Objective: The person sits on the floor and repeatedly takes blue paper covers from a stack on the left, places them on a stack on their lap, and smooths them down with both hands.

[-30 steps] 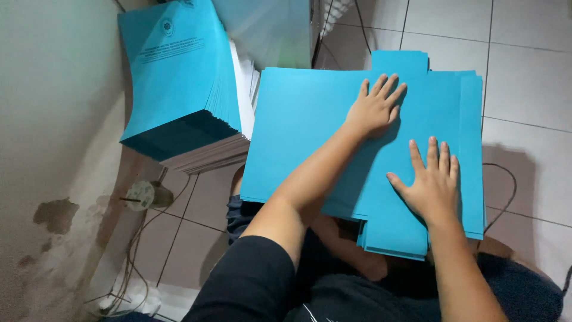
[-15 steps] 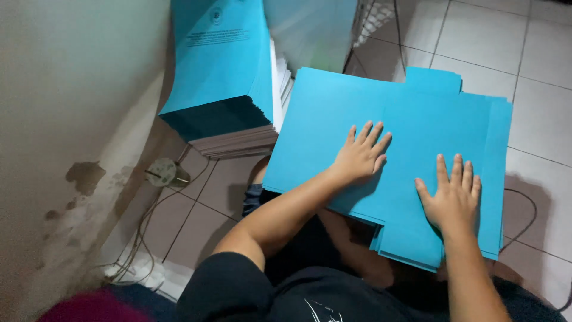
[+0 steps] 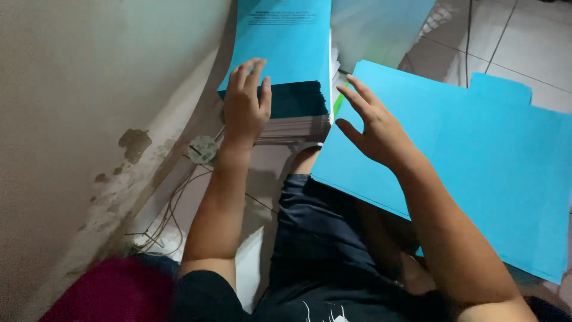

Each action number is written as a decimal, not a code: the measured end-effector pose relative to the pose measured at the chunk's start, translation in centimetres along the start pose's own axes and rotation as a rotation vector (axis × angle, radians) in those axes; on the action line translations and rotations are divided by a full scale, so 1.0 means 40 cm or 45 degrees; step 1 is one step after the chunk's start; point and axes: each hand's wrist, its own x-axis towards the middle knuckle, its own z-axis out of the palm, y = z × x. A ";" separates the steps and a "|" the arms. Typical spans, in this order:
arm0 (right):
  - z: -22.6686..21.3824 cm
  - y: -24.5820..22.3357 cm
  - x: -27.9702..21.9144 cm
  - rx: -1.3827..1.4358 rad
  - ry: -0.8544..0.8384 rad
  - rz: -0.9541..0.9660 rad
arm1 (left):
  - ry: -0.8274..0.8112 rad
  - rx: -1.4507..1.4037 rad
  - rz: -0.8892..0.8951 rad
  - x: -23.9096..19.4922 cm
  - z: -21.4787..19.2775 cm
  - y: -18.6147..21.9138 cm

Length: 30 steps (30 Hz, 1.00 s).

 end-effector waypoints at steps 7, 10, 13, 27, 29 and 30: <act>0.130 0.053 0.192 -0.093 0.130 -0.082 | -0.559 0.017 -0.015 -0.009 0.100 -0.170; 0.162 0.074 0.192 -0.052 0.130 -0.029 | -0.424 0.070 0.090 -0.025 0.136 -0.195; 0.197 0.109 0.196 -0.061 0.391 -0.126 | -0.410 0.163 0.064 -0.024 0.137 -0.187; 0.176 0.101 0.251 -0.331 0.409 -0.163 | -0.368 0.319 -1.005 -0.013 0.045 -0.278; 0.177 0.102 0.257 -0.290 0.416 -0.142 | -0.374 0.342 -1.002 -0.019 0.057 -0.276; 0.176 0.102 0.262 -0.251 0.426 -0.123 | -0.377 0.362 -0.995 -0.020 0.063 -0.275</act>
